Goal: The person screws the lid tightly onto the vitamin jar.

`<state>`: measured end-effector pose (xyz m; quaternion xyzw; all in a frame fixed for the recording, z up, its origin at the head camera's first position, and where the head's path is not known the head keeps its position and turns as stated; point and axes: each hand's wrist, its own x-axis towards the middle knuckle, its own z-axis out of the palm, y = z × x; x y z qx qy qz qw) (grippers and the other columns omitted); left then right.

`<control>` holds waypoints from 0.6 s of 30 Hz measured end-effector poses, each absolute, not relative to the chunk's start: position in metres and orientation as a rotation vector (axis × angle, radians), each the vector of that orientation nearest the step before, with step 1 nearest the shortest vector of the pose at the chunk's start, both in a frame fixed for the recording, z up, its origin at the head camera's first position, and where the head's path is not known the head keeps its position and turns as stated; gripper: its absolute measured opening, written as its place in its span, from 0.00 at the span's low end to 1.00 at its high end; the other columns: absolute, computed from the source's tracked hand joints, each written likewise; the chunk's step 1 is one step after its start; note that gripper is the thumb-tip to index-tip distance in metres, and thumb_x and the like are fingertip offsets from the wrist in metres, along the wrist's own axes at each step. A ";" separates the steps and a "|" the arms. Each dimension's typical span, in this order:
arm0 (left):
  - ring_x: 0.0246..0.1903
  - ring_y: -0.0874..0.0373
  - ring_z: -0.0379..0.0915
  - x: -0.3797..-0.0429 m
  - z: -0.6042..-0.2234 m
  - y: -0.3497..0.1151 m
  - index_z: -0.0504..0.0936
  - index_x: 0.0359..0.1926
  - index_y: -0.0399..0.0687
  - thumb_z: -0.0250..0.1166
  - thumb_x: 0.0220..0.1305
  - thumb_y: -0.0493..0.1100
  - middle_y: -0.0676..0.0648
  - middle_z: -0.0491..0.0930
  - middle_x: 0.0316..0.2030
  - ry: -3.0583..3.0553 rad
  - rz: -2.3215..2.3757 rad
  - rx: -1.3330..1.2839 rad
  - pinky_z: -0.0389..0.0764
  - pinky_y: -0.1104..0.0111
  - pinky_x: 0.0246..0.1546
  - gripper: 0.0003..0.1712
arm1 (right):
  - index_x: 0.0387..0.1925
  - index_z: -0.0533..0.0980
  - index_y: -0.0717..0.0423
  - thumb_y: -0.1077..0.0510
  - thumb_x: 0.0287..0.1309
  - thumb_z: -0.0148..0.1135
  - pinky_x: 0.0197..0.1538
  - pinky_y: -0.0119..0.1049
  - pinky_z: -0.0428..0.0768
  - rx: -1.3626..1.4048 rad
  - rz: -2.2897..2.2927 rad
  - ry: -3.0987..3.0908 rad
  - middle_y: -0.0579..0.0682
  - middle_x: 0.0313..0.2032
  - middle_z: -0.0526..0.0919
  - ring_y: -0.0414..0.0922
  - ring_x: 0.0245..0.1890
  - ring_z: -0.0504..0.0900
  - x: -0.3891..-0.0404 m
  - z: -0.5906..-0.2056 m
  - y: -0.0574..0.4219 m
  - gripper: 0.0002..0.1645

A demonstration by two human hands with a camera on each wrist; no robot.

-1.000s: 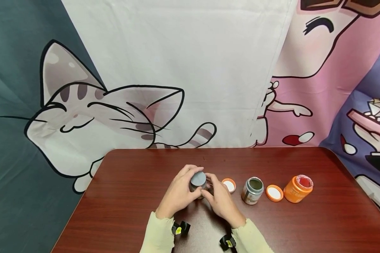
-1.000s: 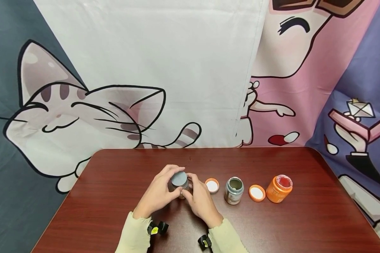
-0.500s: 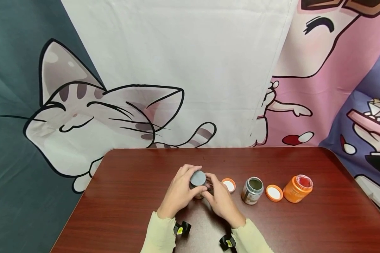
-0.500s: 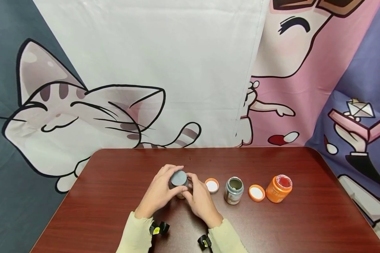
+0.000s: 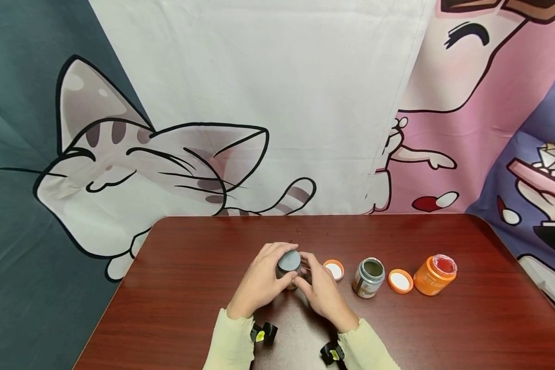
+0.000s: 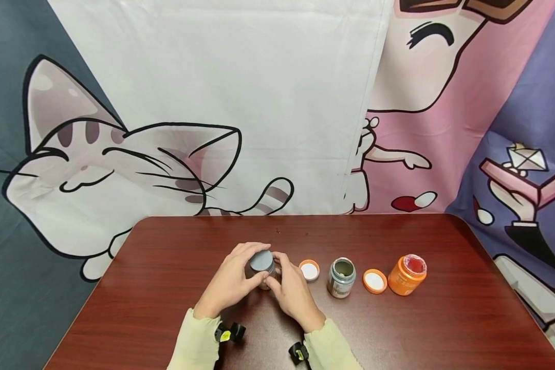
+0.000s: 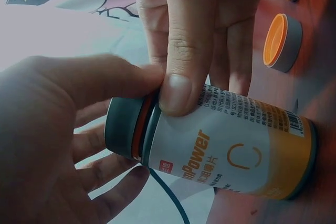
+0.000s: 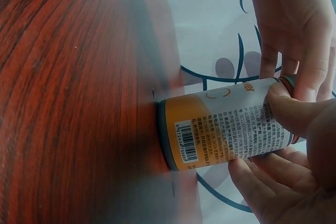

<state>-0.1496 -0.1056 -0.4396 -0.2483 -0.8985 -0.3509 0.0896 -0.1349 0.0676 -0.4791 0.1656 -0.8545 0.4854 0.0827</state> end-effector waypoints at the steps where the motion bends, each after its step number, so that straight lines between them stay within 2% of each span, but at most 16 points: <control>1: 0.58 0.61 0.69 -0.150 -0.440 -0.106 0.78 0.64 0.51 0.74 0.58 0.41 0.54 0.77 0.59 -2.673 -1.042 -0.744 0.73 0.60 0.57 0.31 | 0.60 0.71 0.64 0.67 0.58 0.70 0.52 0.46 0.82 0.494 1.449 -2.554 0.58 0.53 0.83 0.51 0.47 0.86 -0.135 -0.479 0.068 0.29; 11: 0.60 0.61 0.68 -0.148 -0.439 -0.107 0.78 0.63 0.52 0.72 0.60 0.38 0.54 0.76 0.60 -2.689 -1.091 -0.756 0.74 0.60 0.57 0.29 | 0.60 0.72 0.62 0.66 0.56 0.72 0.50 0.47 0.82 0.496 1.404 -2.569 0.57 0.48 0.85 0.48 0.45 0.87 -0.135 -0.479 0.067 0.30; 18: 0.54 0.63 0.69 -0.148 -0.439 -0.108 0.76 0.64 0.56 0.70 0.61 0.37 0.54 0.76 0.56 -2.713 -1.126 -0.748 0.76 0.62 0.54 0.30 | 0.60 0.72 0.59 0.63 0.57 0.72 0.50 0.47 0.82 0.502 1.380 -2.565 0.55 0.48 0.86 0.48 0.46 0.86 -0.136 -0.480 0.068 0.30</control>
